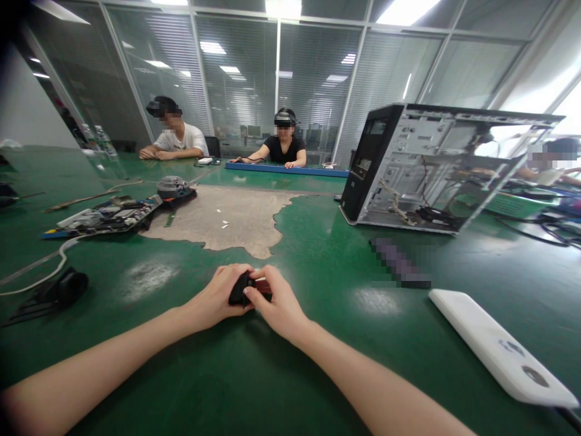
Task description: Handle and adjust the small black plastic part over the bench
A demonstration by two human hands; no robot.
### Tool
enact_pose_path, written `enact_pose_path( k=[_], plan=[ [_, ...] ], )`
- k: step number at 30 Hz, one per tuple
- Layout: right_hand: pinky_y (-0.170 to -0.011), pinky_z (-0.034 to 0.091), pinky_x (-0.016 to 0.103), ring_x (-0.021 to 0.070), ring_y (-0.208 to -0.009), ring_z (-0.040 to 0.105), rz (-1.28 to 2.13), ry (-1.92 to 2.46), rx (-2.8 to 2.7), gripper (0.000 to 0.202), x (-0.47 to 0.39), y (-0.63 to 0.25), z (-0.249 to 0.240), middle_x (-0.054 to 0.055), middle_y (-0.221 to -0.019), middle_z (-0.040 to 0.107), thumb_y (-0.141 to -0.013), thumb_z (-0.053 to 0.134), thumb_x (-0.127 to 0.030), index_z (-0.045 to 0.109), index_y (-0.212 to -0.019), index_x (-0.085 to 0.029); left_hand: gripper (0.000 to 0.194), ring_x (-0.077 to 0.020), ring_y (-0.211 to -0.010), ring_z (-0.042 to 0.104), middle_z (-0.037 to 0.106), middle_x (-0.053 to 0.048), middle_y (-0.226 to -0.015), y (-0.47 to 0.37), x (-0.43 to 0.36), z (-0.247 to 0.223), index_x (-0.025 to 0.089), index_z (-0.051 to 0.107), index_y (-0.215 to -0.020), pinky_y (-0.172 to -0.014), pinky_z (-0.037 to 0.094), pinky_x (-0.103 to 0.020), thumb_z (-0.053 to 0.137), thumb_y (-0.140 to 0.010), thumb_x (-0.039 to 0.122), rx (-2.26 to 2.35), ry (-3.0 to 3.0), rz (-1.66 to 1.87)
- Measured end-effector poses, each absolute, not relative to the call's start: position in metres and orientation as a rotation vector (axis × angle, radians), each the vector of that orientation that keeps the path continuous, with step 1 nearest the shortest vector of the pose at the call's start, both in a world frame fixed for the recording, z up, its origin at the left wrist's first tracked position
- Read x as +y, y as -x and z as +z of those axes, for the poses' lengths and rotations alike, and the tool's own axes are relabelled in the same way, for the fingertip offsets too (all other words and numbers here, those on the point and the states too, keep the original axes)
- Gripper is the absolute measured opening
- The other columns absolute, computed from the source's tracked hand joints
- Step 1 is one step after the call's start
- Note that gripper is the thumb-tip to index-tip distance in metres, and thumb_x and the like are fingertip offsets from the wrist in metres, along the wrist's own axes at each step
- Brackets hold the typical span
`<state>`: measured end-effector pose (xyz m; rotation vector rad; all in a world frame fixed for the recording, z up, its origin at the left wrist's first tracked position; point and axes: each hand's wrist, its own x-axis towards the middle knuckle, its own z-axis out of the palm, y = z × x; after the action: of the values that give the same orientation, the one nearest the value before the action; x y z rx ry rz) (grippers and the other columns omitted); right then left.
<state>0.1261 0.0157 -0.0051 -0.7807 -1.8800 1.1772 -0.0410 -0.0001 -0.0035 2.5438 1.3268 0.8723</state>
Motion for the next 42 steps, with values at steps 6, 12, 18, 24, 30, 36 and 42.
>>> enact_pose_path(
  k=[6,12,18,24,30,36,42],
  plan=[
    [-0.083,0.045,0.037,0.0166,-0.088,0.056,1.083,0.824,-2.009,0.022,0.0143,-0.1289,-0.0021,0.005,-0.099,0.056,-0.083,0.047,-0.021,0.046,-0.105,-0.021,0.052,-0.0221,-0.098,0.047,0.050,-0.003,-0.103,0.0415,-0.0001,-0.0045,0.024,0.032,-0.111,-0.087,0.032,-0.036,0.062,-0.068,0.020,1.331,-2.541,0.881],
    [-0.080,0.046,0.031,0.0141,-0.087,0.055,1.027,0.762,-1.992,0.020,0.0118,-0.1302,-0.0013,0.002,-0.098,0.051,-0.081,0.051,-0.021,0.047,-0.100,-0.022,0.050,-0.0211,-0.097,0.048,0.050,-0.003,-0.102,0.0419,-0.0006,-0.0030,0.023,0.033,-0.110,-0.086,0.032,-0.036,0.060,-0.069,0.018,1.320,-2.552,0.858],
    [-0.077,0.047,0.032,0.0146,-0.085,0.056,1.091,0.790,-1.935,0.016,0.0148,-0.1267,-0.0035,0.002,-0.094,0.052,-0.082,0.050,-0.024,0.045,-0.097,-0.022,0.050,-0.0220,-0.098,0.048,0.051,-0.004,-0.103,0.0421,0.0005,-0.0038,0.023,0.033,-0.110,-0.086,0.032,-0.037,0.061,-0.069,0.022,1.330,-2.537,0.865],
    [-0.086,0.044,0.037,0.0168,-0.091,0.055,1.036,0.828,-2.004,0.028,0.0139,-0.1289,-0.0059,0.005,-0.105,0.052,-0.083,0.047,-0.022,0.041,-0.110,-0.023,0.048,-0.0221,-0.096,0.048,0.052,-0.004,-0.102,0.0417,0.0000,-0.0030,0.023,0.035,-0.110,-0.086,0.032,-0.037,0.061,-0.069,0.023,1.325,-2.539,0.856],
    [-0.086,0.044,0.036,0.0171,-0.093,0.053,0.992,0.766,-2.023,0.021,0.0112,-0.1306,-0.0052,0.005,-0.100,0.051,-0.082,0.049,-0.021,0.045,-0.103,-0.022,0.052,-0.0219,-0.099,0.047,0.051,-0.004,-0.104,0.0431,0.0006,-0.0039,0.022,0.033,-0.111,-0.086,0.032,-0.037,0.061,-0.068,0.018,1.313,-2.542,0.856],
    [-0.085,0.044,0.034,0.0161,-0.094,0.054,1.018,0.718,-1.958,0.011,0.0129,-0.1284,-0.0087,0.004,-0.099,0.050,-0.083,0.046,-0.020,0.045,-0.094,-0.022,0.050,-0.0217,-0.100,0.047,0.051,-0.004,-0.105,0.0428,0.0011,-0.0056,0.023,0.033,-0.112,-0.087,0.031,-0.037,0.061,-0.071,0.024,1.311,-2.548,0.897],
    [-0.089,0.042,0.036,0.0169,-0.096,0.053,1.016,0.782,-2.022,0.028,0.0152,-0.1289,-0.0078,0.007,-0.106,0.050,-0.083,0.046,-0.020,0.041,-0.110,-0.020,0.049,-0.0218,-0.098,0.047,0.051,-0.004,-0.103,0.0433,0.0004,-0.0046,0.022,0.034,-0.111,-0.086,0.031,-0.036,0.061,-0.071,0.024,1.316,-2.549,0.865]
  ],
)
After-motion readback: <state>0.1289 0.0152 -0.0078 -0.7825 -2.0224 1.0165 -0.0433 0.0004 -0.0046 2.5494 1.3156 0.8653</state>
